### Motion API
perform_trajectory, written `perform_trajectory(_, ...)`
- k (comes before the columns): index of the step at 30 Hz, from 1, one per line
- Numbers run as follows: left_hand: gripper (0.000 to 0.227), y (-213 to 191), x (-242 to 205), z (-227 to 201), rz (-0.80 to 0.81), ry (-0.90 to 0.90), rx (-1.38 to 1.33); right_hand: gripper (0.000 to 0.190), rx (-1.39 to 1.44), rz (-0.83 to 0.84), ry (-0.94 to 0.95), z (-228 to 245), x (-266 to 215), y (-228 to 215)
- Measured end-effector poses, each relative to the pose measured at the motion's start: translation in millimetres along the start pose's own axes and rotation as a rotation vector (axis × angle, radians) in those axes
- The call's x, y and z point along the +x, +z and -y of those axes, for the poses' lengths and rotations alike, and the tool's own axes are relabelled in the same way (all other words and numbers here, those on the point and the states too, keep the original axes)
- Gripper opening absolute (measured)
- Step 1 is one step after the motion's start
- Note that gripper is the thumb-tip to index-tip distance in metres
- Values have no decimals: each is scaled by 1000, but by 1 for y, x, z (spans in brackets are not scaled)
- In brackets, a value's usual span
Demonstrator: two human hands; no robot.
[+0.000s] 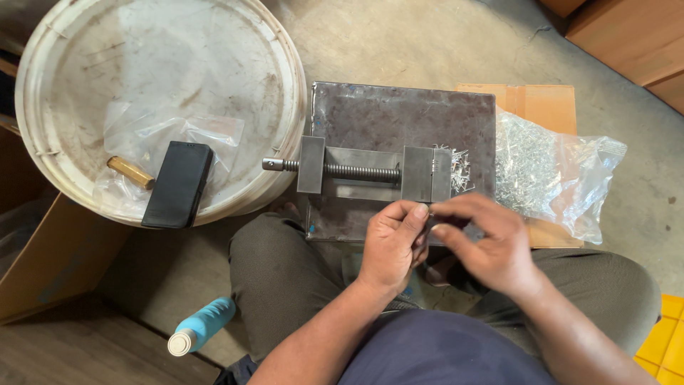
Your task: The person sits cross-legged and uses both hands to pick up small metal screws from a plastic bag and place them into a metal jig. The person repeatedly picks up screws and arranges them within the jig's slots.
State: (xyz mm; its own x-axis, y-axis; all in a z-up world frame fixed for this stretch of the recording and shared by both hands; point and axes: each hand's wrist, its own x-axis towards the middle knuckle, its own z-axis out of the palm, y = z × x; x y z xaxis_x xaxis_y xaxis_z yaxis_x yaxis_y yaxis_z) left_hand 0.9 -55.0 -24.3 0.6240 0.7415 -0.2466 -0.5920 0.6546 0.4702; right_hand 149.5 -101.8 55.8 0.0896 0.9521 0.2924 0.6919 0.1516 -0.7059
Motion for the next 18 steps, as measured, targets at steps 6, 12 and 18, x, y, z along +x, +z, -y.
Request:
perform_trajectory(6, 21, -1, -3, 1, 34, -61, -80, 13, 30, 14, 10, -9, -1, 6)
perform_trajectory(12, 21, -1, -3, -2, 61, -104, -178, 6, -165, -42, 6, -11, 25, -6)
perform_trajectory(18, 49, -3, -5, -4, 110, -33, -315, 9, -379, 104, -24, -16, 71, -22)
